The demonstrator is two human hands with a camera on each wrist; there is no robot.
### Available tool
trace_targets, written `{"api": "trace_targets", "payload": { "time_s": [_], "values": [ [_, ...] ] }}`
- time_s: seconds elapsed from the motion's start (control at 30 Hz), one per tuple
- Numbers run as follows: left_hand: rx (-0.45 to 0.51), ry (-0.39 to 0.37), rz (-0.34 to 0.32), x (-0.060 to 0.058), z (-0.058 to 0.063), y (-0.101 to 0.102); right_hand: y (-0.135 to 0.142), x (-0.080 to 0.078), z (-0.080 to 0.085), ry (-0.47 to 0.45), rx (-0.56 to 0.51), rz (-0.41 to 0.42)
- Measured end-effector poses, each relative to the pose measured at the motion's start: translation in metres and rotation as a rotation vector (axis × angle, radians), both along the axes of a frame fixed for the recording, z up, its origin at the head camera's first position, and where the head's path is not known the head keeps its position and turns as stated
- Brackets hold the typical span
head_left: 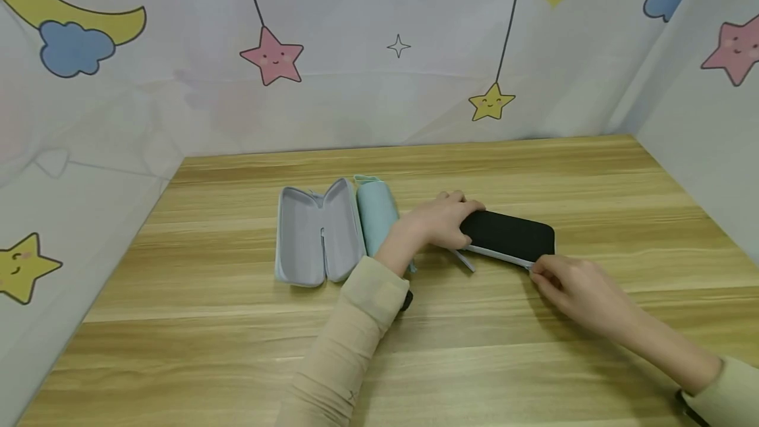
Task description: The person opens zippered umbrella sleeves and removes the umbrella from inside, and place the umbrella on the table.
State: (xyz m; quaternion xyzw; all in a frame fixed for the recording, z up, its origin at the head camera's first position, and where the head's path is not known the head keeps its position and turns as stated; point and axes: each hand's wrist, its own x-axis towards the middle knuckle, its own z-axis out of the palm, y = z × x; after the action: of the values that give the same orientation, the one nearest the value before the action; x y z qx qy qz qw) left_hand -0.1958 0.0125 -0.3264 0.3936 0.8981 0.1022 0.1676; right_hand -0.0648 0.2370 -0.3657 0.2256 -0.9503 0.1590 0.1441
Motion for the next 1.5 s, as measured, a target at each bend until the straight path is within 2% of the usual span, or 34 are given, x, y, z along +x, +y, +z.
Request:
{"api": "trace_targets", "payload": {
  "time_s": [0.57,1.0,1.27,1.5],
  "values": [
    [0.001,0.006,-0.006,0.004,-0.001,-0.003,-0.01,0.003,-0.001,0.02,0.032,-0.01],
    [-0.004,-0.001,-0.013,0.006,0.002,-0.003,-0.016,0.003,0.003,-0.012,0.049,-0.03],
    [-0.024,0.017,-0.008,0.006,0.004,-0.003,-0.034,0.001,0.006,0.027,0.061,0.042],
    [-0.033,0.034,-0.016,0.004,0.003,-0.001,-0.036,0.001,0.004,-0.05,0.049,0.026]
  ]
}}
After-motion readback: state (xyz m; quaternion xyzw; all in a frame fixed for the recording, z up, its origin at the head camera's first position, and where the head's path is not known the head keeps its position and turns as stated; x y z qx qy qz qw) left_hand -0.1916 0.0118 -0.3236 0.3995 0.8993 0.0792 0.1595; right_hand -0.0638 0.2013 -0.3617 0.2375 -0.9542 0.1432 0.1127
